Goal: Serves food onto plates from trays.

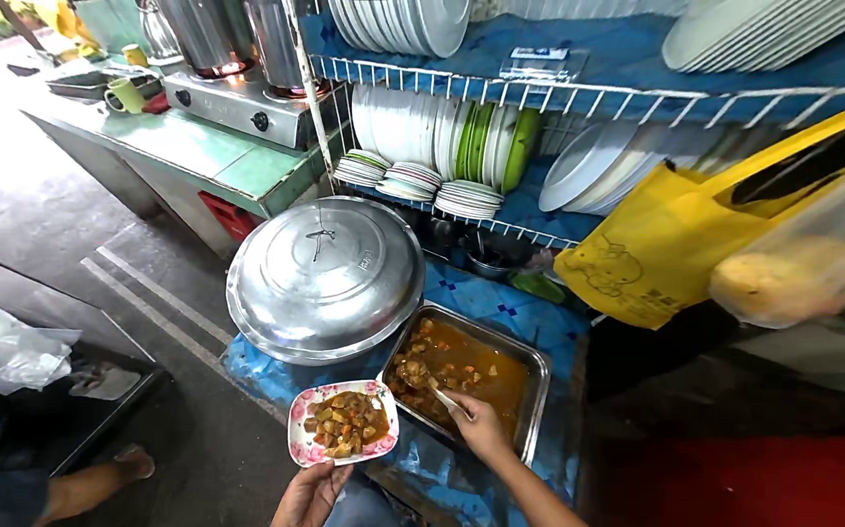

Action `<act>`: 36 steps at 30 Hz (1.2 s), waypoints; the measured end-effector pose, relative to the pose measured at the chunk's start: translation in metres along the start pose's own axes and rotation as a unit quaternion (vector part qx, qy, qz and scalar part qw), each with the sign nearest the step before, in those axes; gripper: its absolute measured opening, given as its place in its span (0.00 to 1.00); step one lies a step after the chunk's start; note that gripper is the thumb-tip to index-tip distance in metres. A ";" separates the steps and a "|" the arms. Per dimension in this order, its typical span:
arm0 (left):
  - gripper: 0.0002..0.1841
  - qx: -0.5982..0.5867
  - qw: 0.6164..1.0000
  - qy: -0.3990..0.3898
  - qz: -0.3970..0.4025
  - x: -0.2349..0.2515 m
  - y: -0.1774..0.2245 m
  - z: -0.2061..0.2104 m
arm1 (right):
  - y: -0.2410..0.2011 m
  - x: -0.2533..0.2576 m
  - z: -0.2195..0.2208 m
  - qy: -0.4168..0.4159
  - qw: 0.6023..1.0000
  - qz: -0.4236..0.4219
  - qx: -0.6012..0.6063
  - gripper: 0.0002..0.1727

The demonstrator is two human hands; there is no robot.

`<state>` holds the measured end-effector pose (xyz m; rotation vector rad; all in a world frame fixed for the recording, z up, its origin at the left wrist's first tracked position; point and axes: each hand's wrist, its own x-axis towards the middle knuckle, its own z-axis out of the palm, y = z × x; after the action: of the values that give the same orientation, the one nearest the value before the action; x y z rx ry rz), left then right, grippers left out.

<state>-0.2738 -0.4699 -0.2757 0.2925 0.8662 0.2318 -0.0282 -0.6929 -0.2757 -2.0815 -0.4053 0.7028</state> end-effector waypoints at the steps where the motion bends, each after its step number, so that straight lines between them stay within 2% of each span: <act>1: 0.13 0.003 1.000 -0.007 -0.007 0.003 -0.003 0.001 | -0.004 -0.003 -0.006 0.012 1.000 -0.011 0.000 0.19; 6: 0.14 0.010 0.998 -0.032 -0.045 0.018 -0.017 0.024 | -0.035 -0.030 -0.035 0.034 0.997 -0.054 -0.035 0.20; 9: 0.15 0.017 0.997 -0.043 -0.063 0.023 -0.023 0.046 | -0.043 -0.049 -0.037 0.046 0.987 -0.117 -0.096 0.20; 11: 0.14 0.015 0.996 -0.051 -0.073 0.024 -0.026 0.058 | -0.042 -0.059 -0.030 0.078 0.958 -0.190 -0.201 0.21; 13: 0.14 0.009 0.994 -0.062 -0.085 0.024 -0.029 0.066 | -0.040 -0.066 -0.024 0.130 0.902 -0.271 -0.310 0.23; 15: 0.14 0.008 0.993 -0.069 -0.092 0.024 -0.030 0.067 | -0.042 -0.070 -0.023 0.192 0.853 -0.320 -0.364 0.23; 17: 0.14 0.013 0.993 -0.069 -0.092 0.023 -0.030 0.064 | -0.047 -0.073 -0.024 0.229 0.835 -0.341 -0.367 0.22; 20: 0.15 0.013 0.994 -0.057 -0.088 0.020 -0.030 0.054 | -0.047 -0.075 -0.022 0.196 0.833 -0.355 -0.375 0.22; 22: 0.15 0.012 0.995 -0.051 -0.086 0.019 -0.029 0.046 | -0.045 -0.074 -0.019 0.155 0.853 -0.344 -0.361 0.22; 23: 0.15 0.012 0.995 -0.048 -0.086 0.019 -0.029 0.042 | -0.044 -0.074 -0.019 0.134 0.874 -0.322 -0.337 0.22; 26: 0.16 -0.002 0.996 -0.038 -0.079 0.017 -0.028 0.028 | -0.048 -0.064 -0.025 0.086 0.946 -0.221 -0.222 0.21; 29: 0.14 -0.011 0.997 -0.022 -0.070 0.012 -0.026 0.021 | -0.051 -0.034 -0.040 0.067 0.975 -0.129 -0.168 0.20; 31: 0.14 -0.016 0.998 -0.021 -0.063 0.009 -0.023 0.018 | -0.057 -0.005 -0.051 0.042 0.969 -0.048 -0.238 0.22; 33: 0.14 -0.024 0.998 -0.023 -0.058 0.003 -0.019 0.016 | -0.065 0.024 -0.056 0.014 0.935 0.030 -0.353 0.24; 36: 0.14 -0.032 0.998 -0.025 -0.039 -0.006 -0.012 0.012 | -0.066 0.060 -0.050 0.013 0.884 0.045 -0.466 0.28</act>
<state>-0.2678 -0.4852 -0.2682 0.2038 0.8169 0.1780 0.0483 -0.6568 -0.2187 -3.0263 -0.7371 0.5777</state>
